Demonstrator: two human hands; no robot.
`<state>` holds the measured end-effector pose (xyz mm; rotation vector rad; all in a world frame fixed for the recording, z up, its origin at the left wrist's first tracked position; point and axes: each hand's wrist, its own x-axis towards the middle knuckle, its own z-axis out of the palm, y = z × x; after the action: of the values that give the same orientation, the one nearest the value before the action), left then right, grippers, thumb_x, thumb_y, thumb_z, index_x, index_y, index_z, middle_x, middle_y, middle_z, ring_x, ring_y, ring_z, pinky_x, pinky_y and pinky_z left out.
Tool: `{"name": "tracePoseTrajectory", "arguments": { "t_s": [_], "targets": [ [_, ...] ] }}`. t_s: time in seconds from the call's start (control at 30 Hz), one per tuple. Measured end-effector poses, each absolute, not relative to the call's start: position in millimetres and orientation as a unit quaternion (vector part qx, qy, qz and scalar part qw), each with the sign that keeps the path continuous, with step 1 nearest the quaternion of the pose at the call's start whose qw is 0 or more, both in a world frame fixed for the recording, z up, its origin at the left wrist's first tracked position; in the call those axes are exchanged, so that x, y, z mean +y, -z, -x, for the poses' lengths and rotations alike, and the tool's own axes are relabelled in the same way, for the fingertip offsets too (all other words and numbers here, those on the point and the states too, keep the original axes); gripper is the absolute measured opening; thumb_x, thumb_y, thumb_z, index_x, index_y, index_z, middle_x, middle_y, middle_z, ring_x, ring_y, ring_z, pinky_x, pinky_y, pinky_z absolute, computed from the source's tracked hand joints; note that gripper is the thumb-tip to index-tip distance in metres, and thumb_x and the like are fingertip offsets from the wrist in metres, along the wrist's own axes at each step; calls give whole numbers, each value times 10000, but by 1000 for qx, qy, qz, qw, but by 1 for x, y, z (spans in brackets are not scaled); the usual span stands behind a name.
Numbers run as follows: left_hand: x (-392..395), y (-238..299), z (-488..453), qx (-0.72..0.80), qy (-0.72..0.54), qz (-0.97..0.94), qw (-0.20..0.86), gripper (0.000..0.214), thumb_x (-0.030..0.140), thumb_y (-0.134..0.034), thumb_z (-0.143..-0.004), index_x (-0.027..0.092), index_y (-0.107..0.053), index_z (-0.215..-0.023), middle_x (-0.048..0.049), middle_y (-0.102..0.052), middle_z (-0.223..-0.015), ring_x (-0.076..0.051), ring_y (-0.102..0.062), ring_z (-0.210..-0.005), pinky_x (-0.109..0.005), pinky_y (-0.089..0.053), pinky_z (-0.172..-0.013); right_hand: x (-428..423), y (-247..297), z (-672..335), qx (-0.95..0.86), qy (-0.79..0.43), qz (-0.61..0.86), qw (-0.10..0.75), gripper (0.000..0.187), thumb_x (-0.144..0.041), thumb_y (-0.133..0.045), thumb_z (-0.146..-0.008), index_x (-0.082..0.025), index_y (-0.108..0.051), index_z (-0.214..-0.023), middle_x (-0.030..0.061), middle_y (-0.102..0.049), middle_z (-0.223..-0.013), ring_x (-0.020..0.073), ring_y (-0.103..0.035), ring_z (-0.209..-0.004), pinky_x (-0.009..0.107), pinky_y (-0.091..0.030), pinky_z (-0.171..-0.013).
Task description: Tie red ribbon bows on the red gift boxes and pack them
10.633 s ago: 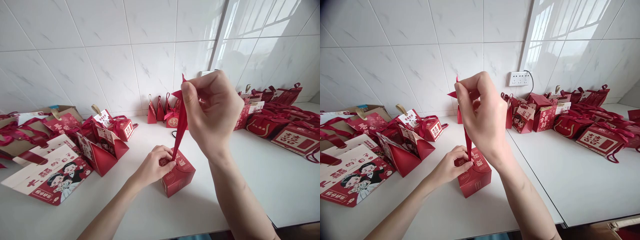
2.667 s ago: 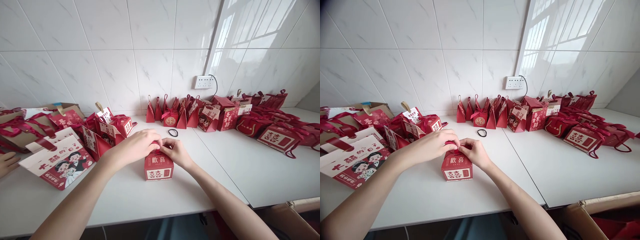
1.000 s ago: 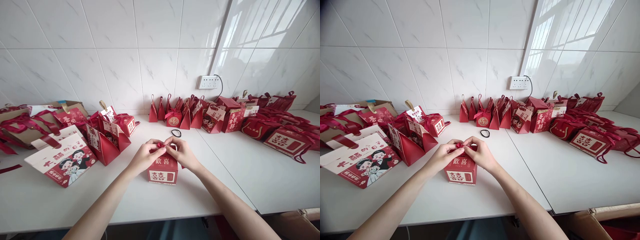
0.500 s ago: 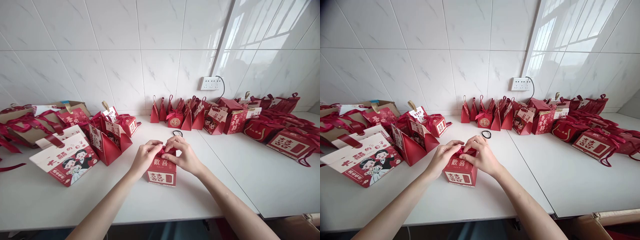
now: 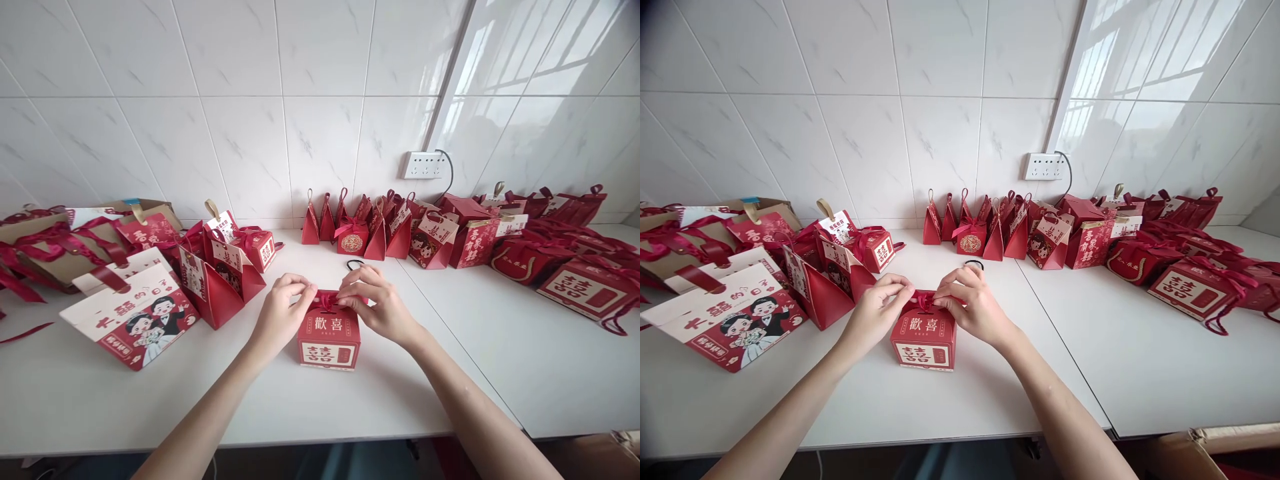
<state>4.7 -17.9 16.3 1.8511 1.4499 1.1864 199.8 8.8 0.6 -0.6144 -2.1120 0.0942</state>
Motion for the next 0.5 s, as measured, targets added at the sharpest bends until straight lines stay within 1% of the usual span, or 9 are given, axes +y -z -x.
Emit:
{"name": "tracePoseTrajectory", "arguments": {
  "t_s": [0.1, 0.2, 0.33, 0.43, 0.5],
  "targets": [
    [-26, -20, -6, 549, -425, -692, 198, 289, 398, -482, -848, 187, -502, -651, -22, -514, -798, -133, -533, -654, -269, -440, -632, 9, -6, -206, -869, -63, 245, 426, 189, -217, -492, -931, -206, -653, -831, 54, -613, -841, 171, -554, -796, 374, -421, -785],
    [-32, -20, -6, 549, -421, -695, 195, 287, 390, -455, -871, 193, -468, -663, -10, -481, -784, -117, -525, -619, -260, -445, -598, 7, -9, -211, -876, -71, 251, 405, 240, -257, -457, -947, -203, -660, -832, 60, -580, -831, 168, -542, -775, 352, -427, -735],
    [-34, -11, -1, 541, -428, -699, 188, 255, 358, -450, -877, 197, -492, -685, -23, -511, -814, -141, -567, -734, -248, -468, -624, 6, -14, -219, -897, -77, 241, 363, 280, -232, -411, -962, -187, -653, -827, 56, -564, -809, 151, -541, -728, 334, -422, -711],
    [-37, 1, 6, 530, -448, -695, 186, 234, 341, -458, -877, 200, -524, -702, -38, -556, -861, -173, -589, -900, -259, -482, -737, 3, -19, -225, -912, -77, 238, 325, 294, -214, -408, -962, -192, -662, -816, 52, -582, -797, 142, -535, -705, 327, -410, -716],
    [-40, 8, 8, 513, -469, -696, 180, 230, 320, -466, -873, 198, -515, -684, -35, -570, -852, -178, -587, -940, -267, -469, -800, 0, -24, -230, -920, -88, 235, 302, 284, -230, -433, -956, -204, -678, -815, 50, -603, -808, 140, -537, -715, 322, -407, -730]
  ]
}}
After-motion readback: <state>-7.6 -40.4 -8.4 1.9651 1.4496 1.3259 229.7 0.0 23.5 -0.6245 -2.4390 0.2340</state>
